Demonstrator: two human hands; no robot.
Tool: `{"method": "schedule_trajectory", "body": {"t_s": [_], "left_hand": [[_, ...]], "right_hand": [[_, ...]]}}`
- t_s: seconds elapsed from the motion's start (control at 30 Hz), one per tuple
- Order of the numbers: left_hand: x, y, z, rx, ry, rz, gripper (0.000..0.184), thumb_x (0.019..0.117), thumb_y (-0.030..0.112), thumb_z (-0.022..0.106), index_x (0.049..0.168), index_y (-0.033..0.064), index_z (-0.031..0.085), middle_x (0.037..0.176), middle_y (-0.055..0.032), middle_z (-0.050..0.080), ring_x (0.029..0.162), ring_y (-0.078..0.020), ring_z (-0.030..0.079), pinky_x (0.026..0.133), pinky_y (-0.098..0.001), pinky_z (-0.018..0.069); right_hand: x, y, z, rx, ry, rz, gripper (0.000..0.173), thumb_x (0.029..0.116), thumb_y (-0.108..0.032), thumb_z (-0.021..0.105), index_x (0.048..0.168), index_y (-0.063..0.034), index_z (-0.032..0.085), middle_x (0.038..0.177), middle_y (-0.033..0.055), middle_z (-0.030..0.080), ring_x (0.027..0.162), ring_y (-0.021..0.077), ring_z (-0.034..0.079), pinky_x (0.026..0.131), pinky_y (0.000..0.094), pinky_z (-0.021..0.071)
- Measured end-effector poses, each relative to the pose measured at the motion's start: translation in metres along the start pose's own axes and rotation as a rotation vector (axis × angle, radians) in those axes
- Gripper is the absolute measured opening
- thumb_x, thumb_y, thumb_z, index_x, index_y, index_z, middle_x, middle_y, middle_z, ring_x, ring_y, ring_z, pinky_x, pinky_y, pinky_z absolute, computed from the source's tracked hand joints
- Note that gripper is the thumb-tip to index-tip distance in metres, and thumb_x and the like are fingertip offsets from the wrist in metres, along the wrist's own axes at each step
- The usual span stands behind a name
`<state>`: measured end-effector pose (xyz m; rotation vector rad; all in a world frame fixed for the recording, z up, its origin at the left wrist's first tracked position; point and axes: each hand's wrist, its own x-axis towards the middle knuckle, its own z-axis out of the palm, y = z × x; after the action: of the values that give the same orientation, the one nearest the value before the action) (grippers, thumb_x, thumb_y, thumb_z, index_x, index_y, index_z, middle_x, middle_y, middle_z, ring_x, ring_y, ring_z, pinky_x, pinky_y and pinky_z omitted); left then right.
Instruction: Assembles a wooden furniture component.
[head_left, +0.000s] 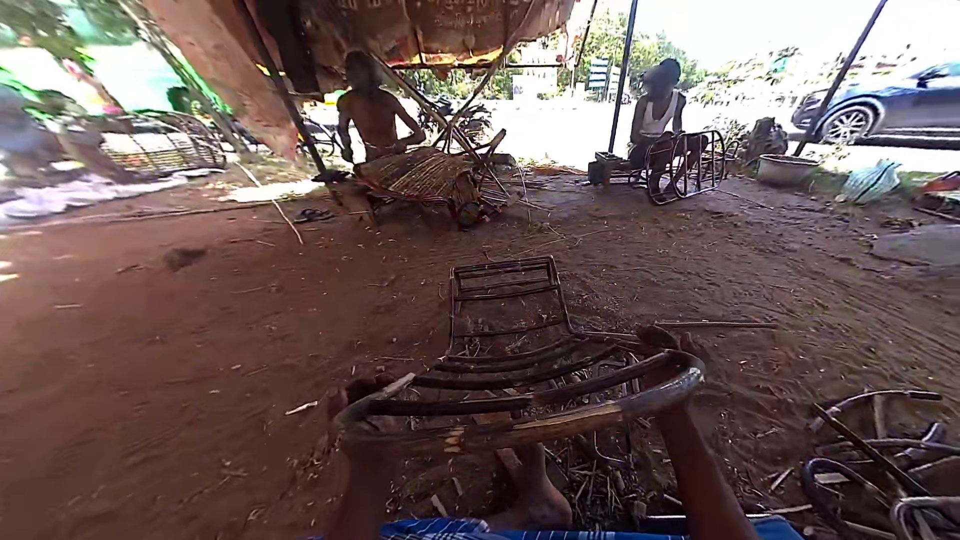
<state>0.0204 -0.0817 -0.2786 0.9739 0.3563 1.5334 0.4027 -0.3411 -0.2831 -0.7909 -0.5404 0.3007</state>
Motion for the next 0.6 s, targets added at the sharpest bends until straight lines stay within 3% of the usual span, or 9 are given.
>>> {"method": "schedule_trajectory", "body": {"t_s": [0.2, 0.4, 0.53, 0.6], "left_hand": [[-0.003, 0.003, -0.004, 0.051, 0.017, -0.042, 0.068, 0.1098, 0.047, 0.007, 0.100, 0.0114, 0.064, 0.091, -0.0024, 0.074, 0.086, -0.0147, 0.072, 0.078, -0.0319, 0.0613], [-0.010, -0.002, -0.007, -0.104, 0.019, -0.039, 0.071, 0.1092, 0.053, 0.006, 0.103, 0.0104, 0.062, 0.097, -0.0047, 0.074, 0.096, -0.0181, 0.072, 0.089, -0.0365, 0.0600], [-0.020, -0.005, 0.010, -0.075, 0.070, -0.034, 0.064, 0.1101, 0.051, 0.010, 0.101, 0.0132, 0.061, 0.093, -0.0007, 0.072, 0.092, -0.0143, 0.071, 0.088, -0.0329, 0.0590], [-0.019, -0.005, 0.000, -0.035, 0.060, -0.023, 0.063, 0.1095, 0.054, 0.015, 0.103, 0.0151, 0.064, 0.097, 0.0004, 0.074, 0.095, -0.0125, 0.071, 0.088, -0.0323, 0.0588]], "right_hand": [[-0.002, 0.001, -0.002, 0.005, 0.069, 0.102, 0.072, 0.1074, -0.060, 0.018, 0.136, -0.0061, 0.057, 0.125, 0.0096, 0.069, 0.114, 0.0194, 0.067, 0.098, 0.0396, 0.0547], [-0.009, -0.008, -0.008, -0.003, 0.058, 0.154, 0.093, 0.0976, -0.079, 0.009, 0.155, -0.0117, 0.037, 0.149, 0.0114, 0.056, 0.129, 0.0239, 0.060, 0.102, 0.0430, 0.0527], [-0.015, -0.021, -0.013, -0.028, 0.059, 0.164, 0.088, 0.1012, -0.073, 0.007, 0.152, -0.0099, 0.042, 0.139, 0.0122, 0.063, 0.121, 0.0221, 0.065, 0.098, 0.0402, 0.0549], [-0.013, -0.019, -0.008, 0.022, 0.075, 0.176, 0.085, 0.1023, -0.070, 0.007, 0.145, -0.0084, 0.047, 0.126, 0.0107, 0.070, 0.111, 0.0219, 0.070, 0.093, 0.0413, 0.0588]]}}
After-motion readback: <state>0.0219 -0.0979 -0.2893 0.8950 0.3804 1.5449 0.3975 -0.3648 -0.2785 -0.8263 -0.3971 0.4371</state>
